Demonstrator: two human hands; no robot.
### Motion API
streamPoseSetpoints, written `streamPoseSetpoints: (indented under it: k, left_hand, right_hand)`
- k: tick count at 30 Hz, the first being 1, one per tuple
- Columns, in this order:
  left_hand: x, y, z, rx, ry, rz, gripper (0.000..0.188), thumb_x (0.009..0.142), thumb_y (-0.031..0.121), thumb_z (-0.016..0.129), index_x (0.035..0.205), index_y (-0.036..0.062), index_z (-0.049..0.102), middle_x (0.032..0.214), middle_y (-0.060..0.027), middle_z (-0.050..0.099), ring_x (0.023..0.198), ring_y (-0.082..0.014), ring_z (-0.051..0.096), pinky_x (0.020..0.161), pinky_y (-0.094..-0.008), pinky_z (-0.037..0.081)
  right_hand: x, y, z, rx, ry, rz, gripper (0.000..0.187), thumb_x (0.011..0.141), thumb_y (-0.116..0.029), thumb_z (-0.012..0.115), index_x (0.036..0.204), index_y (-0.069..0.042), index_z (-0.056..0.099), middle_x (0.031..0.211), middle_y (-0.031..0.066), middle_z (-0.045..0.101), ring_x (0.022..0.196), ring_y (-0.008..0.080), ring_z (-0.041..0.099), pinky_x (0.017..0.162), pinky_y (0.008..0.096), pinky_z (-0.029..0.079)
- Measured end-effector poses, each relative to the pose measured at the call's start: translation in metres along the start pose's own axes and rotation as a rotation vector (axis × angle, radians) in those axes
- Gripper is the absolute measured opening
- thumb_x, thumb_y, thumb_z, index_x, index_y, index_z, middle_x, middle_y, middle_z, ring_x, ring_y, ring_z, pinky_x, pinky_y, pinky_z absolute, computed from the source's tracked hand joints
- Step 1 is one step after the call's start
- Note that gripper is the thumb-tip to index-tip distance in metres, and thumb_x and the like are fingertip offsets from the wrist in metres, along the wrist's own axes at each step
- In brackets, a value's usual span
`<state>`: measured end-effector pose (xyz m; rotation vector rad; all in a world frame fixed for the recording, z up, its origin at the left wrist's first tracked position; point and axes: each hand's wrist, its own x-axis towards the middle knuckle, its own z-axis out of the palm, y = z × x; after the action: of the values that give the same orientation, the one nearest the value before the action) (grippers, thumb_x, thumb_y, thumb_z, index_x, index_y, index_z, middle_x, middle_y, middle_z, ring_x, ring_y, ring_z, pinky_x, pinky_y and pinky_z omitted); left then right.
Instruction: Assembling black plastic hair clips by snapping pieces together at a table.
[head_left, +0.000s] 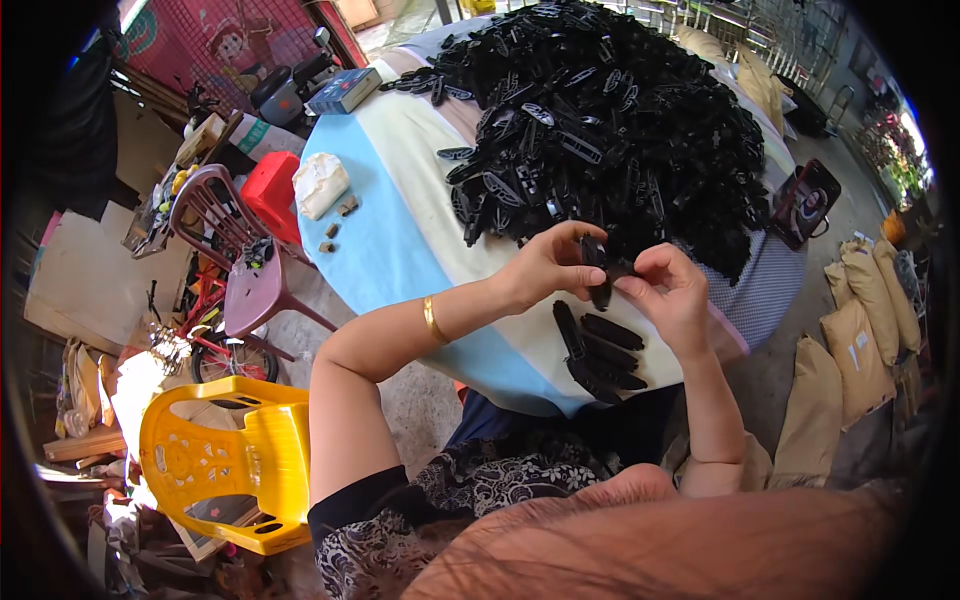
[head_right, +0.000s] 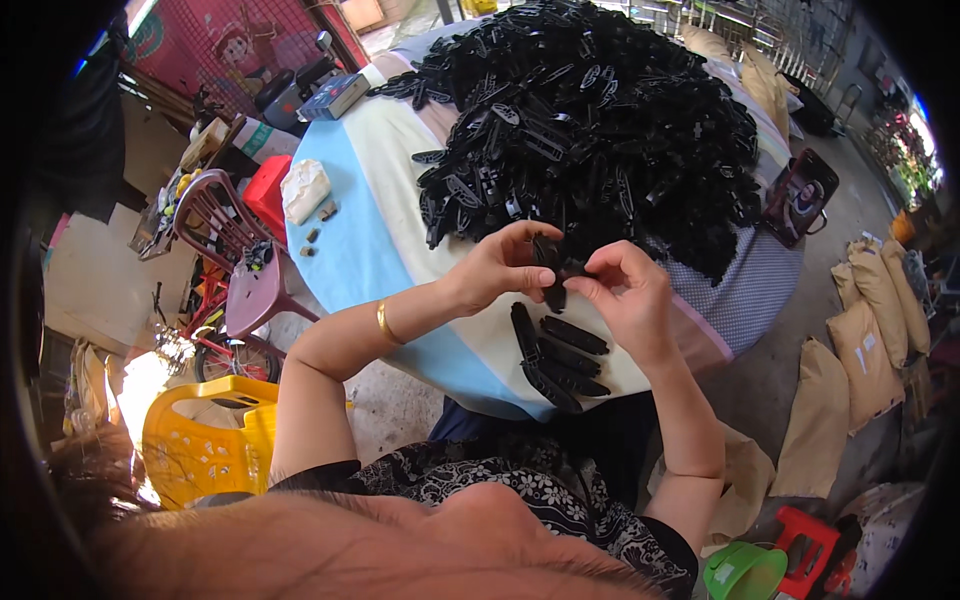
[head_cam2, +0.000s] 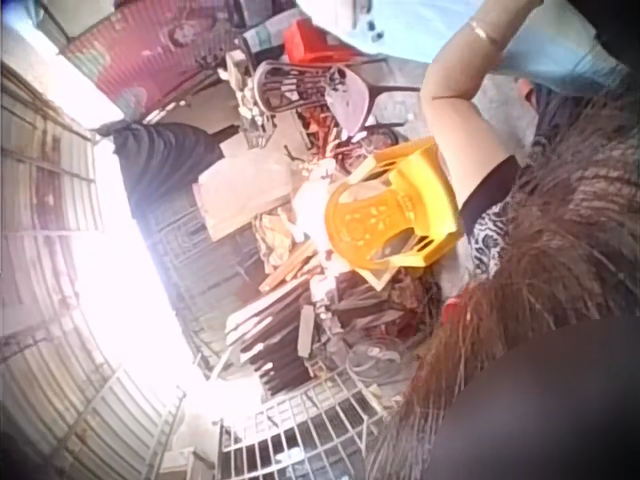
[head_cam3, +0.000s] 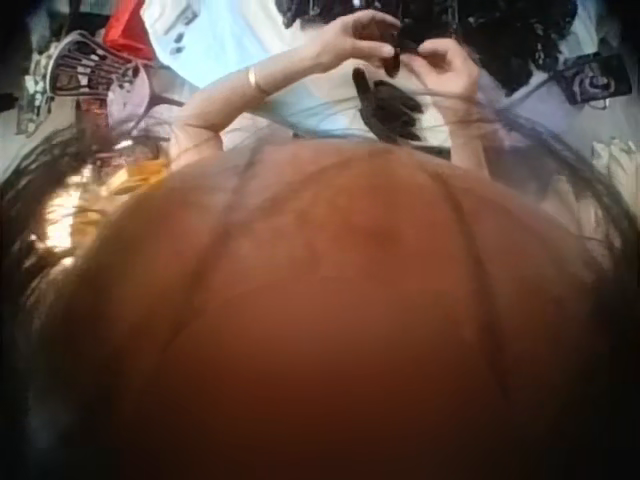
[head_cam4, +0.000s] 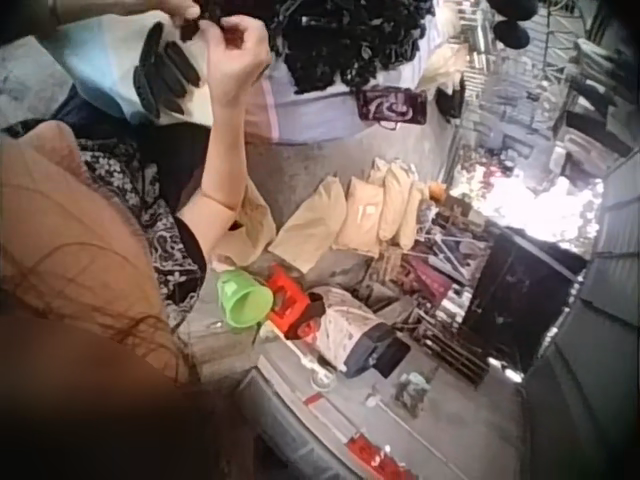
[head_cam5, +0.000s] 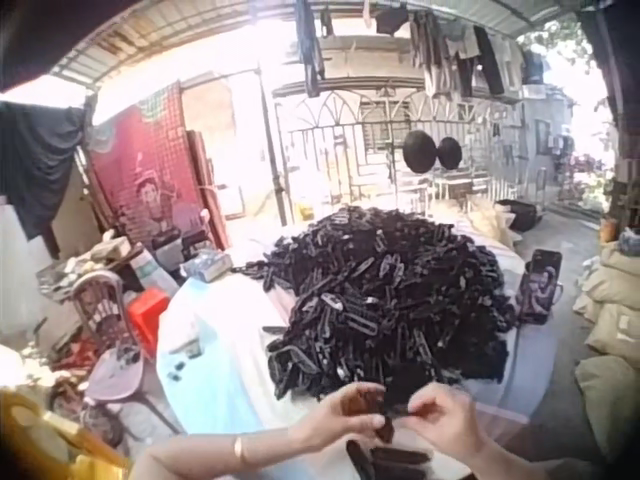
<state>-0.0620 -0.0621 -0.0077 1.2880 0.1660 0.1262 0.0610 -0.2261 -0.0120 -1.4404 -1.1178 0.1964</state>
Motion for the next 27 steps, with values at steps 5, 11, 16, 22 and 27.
streamPoseSetpoints:
  k: [5, 11, 16, 22, 27]
  left_hand:
    - [0.017, -0.018, 0.009, -0.122, -0.010, -0.040, 0.034, 0.083, 0.003, 0.065, 0.115, 0.0034, 0.053, 0.089, -0.0059, 0.063, 0.082, -0.0143, 0.064, 0.077, -0.0262, 0.055]
    - [0.015, -0.021, 0.009, -0.117, 0.002, -0.041, 0.032, 0.085, 0.003, 0.063, 0.115, 0.0039, 0.053, 0.084, -0.0037, 0.062, 0.082, -0.0132, 0.064, 0.078, -0.0252, 0.054]
    - [0.012, -0.018, 0.012, -0.142, -0.019, -0.004, 0.033, 0.086, 0.004, 0.062, 0.117, 0.0043, 0.053, 0.084, -0.0016, 0.060, 0.084, -0.0106, 0.061, 0.083, -0.0259, 0.052]
    - [0.007, -0.019, 0.010, -0.042, 0.000, 0.052, 0.040, 0.085, 0.006, 0.064, 0.122, 0.0037, 0.051, 0.091, -0.0018, 0.061, 0.085, -0.0088, 0.059, 0.082, -0.0246, 0.051]
    - [0.004, -0.018, 0.010, 0.103, 0.065, 0.055, 0.038, 0.082, 0.002, 0.066, 0.117, -0.0022, 0.052, 0.110, -0.0114, 0.061, 0.091, -0.0123, 0.062, 0.084, -0.0257, 0.051]
  right_hand:
    - [-0.009, -0.007, -0.001, -0.162, 0.120, -0.176, 0.013, 0.073, 0.003, 0.072, 0.081, 0.000, 0.062, 0.082, 0.0062, 0.061, 0.067, 0.0126, 0.059, 0.056, 0.0222, 0.049]
    - [-0.015, -0.009, -0.002, -0.411, 0.123, -0.366, 0.013, 0.071, 0.006, 0.069, 0.082, 0.001, 0.064, 0.084, 0.0089, 0.062, 0.072, 0.0214, 0.061, 0.060, 0.0275, 0.051]
    - [-0.014, -0.007, 0.002, -0.339, 0.149, -0.281, 0.013, 0.072, 0.007, 0.069, 0.082, 0.003, 0.064, 0.084, 0.0092, 0.063, 0.073, 0.0196, 0.062, 0.061, 0.0255, 0.050]
    - [-0.013, -0.019, 0.006, -0.647, 0.095, -0.493, 0.016, 0.068, 0.006, 0.068, 0.083, 0.000, 0.064, 0.082, 0.0079, 0.060, 0.070, 0.0220, 0.059, 0.060, 0.0297, 0.049]
    - [-0.021, -0.022, 0.013, -0.776, 0.033, -0.506, 0.018, 0.067, 0.002, 0.068, 0.085, -0.002, 0.063, 0.084, 0.0074, 0.059, 0.073, 0.0235, 0.058, 0.063, 0.0320, 0.049]
